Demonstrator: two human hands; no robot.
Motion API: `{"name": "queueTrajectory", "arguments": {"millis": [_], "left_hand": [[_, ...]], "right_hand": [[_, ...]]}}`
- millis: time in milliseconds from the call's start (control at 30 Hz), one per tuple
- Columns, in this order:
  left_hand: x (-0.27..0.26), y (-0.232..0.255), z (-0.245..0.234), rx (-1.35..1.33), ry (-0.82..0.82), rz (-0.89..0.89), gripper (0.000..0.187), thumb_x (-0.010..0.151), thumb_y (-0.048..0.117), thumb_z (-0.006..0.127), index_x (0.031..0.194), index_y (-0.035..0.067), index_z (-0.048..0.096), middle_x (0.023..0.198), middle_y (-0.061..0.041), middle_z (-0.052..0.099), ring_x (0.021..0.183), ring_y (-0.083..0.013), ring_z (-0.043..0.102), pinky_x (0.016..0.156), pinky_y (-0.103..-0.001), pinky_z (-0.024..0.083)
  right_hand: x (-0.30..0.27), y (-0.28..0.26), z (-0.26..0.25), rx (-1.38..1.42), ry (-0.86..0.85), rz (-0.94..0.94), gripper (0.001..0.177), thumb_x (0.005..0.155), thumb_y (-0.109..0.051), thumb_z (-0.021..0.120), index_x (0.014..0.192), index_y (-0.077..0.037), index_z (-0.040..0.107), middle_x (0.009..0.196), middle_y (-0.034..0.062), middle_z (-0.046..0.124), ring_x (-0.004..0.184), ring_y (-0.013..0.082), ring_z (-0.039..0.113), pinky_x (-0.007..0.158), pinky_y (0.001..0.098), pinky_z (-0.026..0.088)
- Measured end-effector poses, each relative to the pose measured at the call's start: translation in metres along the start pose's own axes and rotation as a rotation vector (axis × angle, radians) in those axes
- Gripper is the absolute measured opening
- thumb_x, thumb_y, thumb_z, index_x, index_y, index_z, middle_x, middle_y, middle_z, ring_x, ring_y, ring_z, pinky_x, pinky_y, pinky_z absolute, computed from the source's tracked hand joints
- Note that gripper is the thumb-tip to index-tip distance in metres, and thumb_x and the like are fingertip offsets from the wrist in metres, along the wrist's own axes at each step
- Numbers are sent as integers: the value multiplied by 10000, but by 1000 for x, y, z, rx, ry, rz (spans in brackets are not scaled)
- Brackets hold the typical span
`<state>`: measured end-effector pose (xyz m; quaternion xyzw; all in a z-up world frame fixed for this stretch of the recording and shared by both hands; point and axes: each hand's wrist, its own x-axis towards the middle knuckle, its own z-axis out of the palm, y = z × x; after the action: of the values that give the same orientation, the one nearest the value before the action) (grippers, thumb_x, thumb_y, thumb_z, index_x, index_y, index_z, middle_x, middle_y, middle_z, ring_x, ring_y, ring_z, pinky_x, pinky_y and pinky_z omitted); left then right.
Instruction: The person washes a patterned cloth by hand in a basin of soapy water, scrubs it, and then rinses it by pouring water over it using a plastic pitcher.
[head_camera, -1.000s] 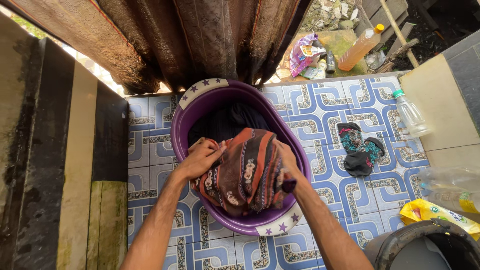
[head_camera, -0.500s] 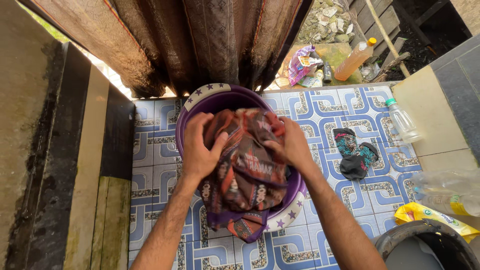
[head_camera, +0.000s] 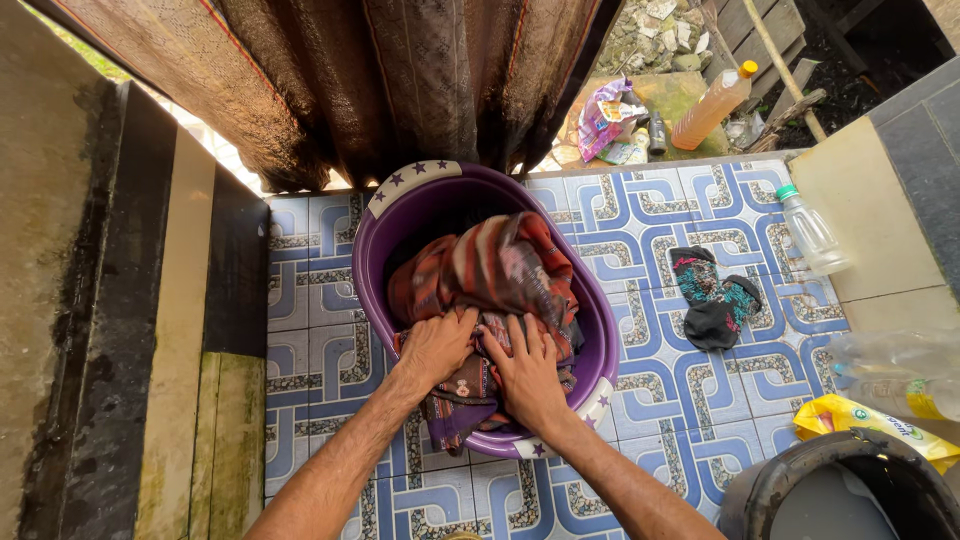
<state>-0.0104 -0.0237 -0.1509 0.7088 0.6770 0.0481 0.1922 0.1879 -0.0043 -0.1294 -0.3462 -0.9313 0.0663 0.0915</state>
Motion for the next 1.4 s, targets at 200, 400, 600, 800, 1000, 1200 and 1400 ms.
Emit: {"name": "queueTrajectory", "arguments": {"millis": [200,400,600,800,1000,1200,1400], "left_hand": [[-4,8,-53,-248,-126,11,443,860,464,674,1158,158,791,944,-144,770,904,-341,757,814,-466,584],[22,-23,-121,-1128,-447,26,683,962,640,533,1318,80,694,1181,-75,769,1094,-152,711,980,-313,545],[17,-26,-140,-1200,229,137,770,806,454,794,1437,146,478,1345,-96,569,1271,-257,579,1082,-413,496],[9,-25,-81,-367,522,-27,570,787,430,887,1260,257,620,1348,-116,514,1355,-305,475,1152,-516,415],[13,-6,-26,-238,22,-27,898,718,464,871,1474,183,476,1461,-201,406,1375,-387,393,1124,-536,389],[32,-31,-34,-434,-8,3,792,724,513,869,1374,149,601,1370,-189,549,1276,-356,527,1078,-489,455],[7,-47,-72,-846,191,-179,525,856,480,707,1284,176,717,1173,-98,759,1066,-256,746,936,-408,610]], "right_hand": [[25,33,-91,412,-345,74,575,818,-36,597,1375,-177,577,1124,162,730,1114,390,678,941,468,536],[50,37,-151,916,-93,108,579,798,21,505,1368,-84,513,1115,158,760,1095,280,746,960,397,549],[83,67,-116,807,218,548,645,803,-130,738,1378,-54,455,1184,185,598,1054,381,624,895,466,512],[56,73,-73,471,155,122,639,785,-167,783,1366,-133,519,1313,168,564,1281,359,553,1116,438,477],[43,17,-61,217,-476,167,1218,592,-469,993,1566,-186,320,1597,128,305,1509,401,191,987,750,301],[39,38,-20,352,-284,197,833,699,-143,830,1466,-179,507,1432,122,532,1378,373,431,1025,577,465],[50,65,-32,629,-2,172,533,739,66,629,1260,-41,655,1104,177,700,1075,352,676,929,400,529]]}}
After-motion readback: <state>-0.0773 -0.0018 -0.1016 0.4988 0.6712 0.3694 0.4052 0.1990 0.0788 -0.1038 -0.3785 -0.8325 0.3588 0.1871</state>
